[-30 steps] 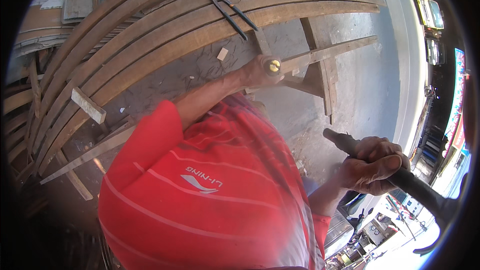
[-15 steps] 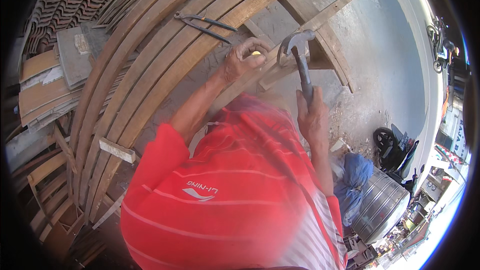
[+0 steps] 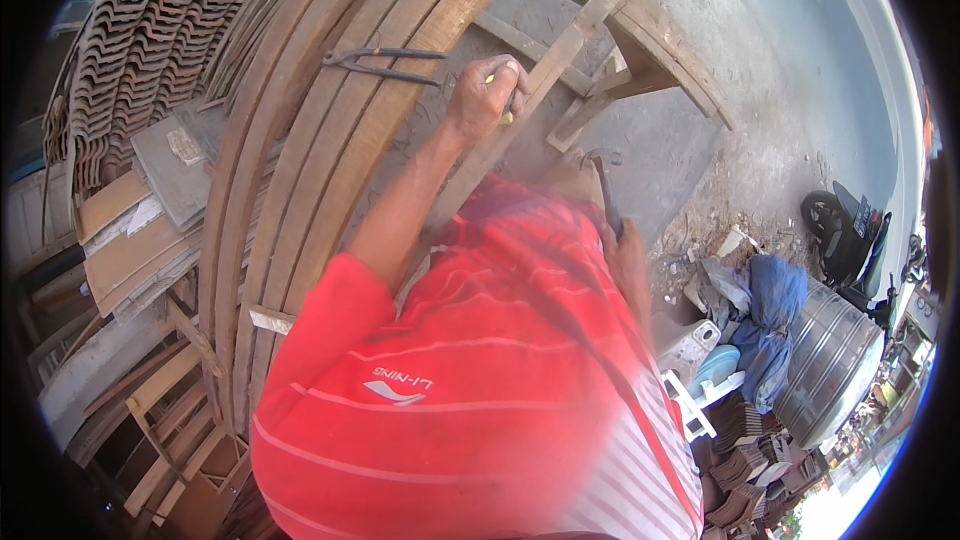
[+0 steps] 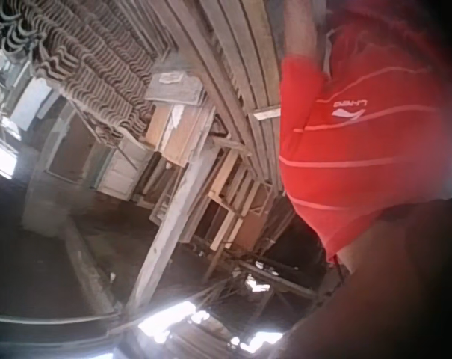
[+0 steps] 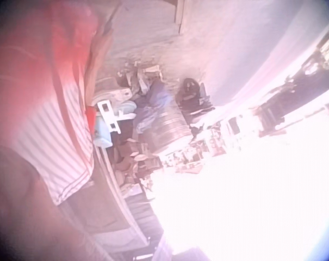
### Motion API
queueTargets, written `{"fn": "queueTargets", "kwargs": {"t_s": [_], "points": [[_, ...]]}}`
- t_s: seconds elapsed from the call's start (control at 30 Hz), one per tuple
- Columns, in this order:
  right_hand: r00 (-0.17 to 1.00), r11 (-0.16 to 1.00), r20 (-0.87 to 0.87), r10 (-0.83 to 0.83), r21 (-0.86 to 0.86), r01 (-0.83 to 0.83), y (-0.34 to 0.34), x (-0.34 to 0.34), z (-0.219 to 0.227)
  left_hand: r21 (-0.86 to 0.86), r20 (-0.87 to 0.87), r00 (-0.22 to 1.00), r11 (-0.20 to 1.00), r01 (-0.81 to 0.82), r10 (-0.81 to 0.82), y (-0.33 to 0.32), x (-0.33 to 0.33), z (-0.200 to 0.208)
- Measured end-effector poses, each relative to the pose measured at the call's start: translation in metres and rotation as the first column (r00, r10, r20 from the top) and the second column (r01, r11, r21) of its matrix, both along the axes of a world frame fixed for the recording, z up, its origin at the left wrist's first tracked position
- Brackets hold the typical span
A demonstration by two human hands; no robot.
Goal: The person uses a hammer and a nail punch to drive nails into a wooden frame structure. They repeatedly position the punch and strike it with the hammer to secure the wooden planks together.
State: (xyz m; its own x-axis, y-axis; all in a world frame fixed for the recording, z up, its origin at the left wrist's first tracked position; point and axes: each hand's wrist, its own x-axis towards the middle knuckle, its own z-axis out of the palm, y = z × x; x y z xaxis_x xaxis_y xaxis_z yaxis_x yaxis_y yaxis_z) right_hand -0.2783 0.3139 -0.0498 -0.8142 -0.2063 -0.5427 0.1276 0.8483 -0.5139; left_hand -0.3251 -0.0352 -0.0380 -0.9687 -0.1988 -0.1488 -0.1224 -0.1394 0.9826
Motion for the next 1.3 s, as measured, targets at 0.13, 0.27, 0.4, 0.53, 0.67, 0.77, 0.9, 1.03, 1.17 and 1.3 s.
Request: {"fn": "queueTargets", "kwargs": {"t_s": [0.13, 0.27, 0.4, 0.53, 0.67, 0.77, 0.9, 1.03, 1.17, 1.3], "points": [[0.999, 0.999, 0.005, 0.051, 0.005, -0.051, -0.008, -0.008, 0.003, -0.009, 0.191, 0.981, 0.999, 0.047, -0.044, 0.003, -0.033, 0.014], [0.989, 0.990, 0.041, 0.143, -0.023, -0.142, -0.012, -0.014, -0.002, -0.142, 0.058, 0.998, 0.990, -0.011, 0.019, 0.013, -0.015, 0.017], [0.974, 0.976, 0.058, 0.217, -0.009, -0.217, -0.004, -0.021, -0.003, -0.107, -0.135, 0.973, 0.973, -0.202, 0.188, 0.023, 0.023, -0.008], [0.998, 0.999, 0.062, 0.031, -0.030, -0.029, 0.019, -0.005, -0.014, -0.173, -0.076, 0.986, 0.972, -0.161, 0.149, 0.020, -0.013, -0.007], [1.000, 0.999, 0.016, 0.015, -0.047, -0.014, 0.002, -0.018, 0.006, -0.265, 0.181, 0.982, 0.964, 0.007, 0.042, 0.008, -0.056, 0.010], [0.999, 0.998, 0.027, 0.048, -0.029, -0.047, -0.003, -0.017, 0.002, -0.303, 0.130, 0.989, 0.953, -0.023, 0.065, 0.006, -0.038, 0.004], [0.996, 0.998, 0.079, 0.046, -0.043, -0.043, 0.008, -0.027, -0.004, -0.293, -0.166, 0.972, 0.932, -0.212, 0.169, 0.021, 0.022, 0.001], [0.996, 0.998, 0.050, 0.069, 0.005, -0.069, 0.017, -0.033, -0.001, -0.315, 0.039, 0.991, 0.943, -0.107, 0.126, 0.007, -0.012, 0.002], [0.990, 0.994, 0.096, 0.106, 0.026, -0.109, 0.007, -0.049, 0.003, -0.403, 0.259, 0.961, 0.893, 0.199, -0.097, -0.009, -0.078, -0.002], [0.981, 0.988, 0.152, 0.124, 0.074, -0.137, 0.013, -0.042, -0.006, -0.402, 0.076, 0.997, 0.915, 0.010, 0.022, 0.003, -0.038, 0.015]]}}
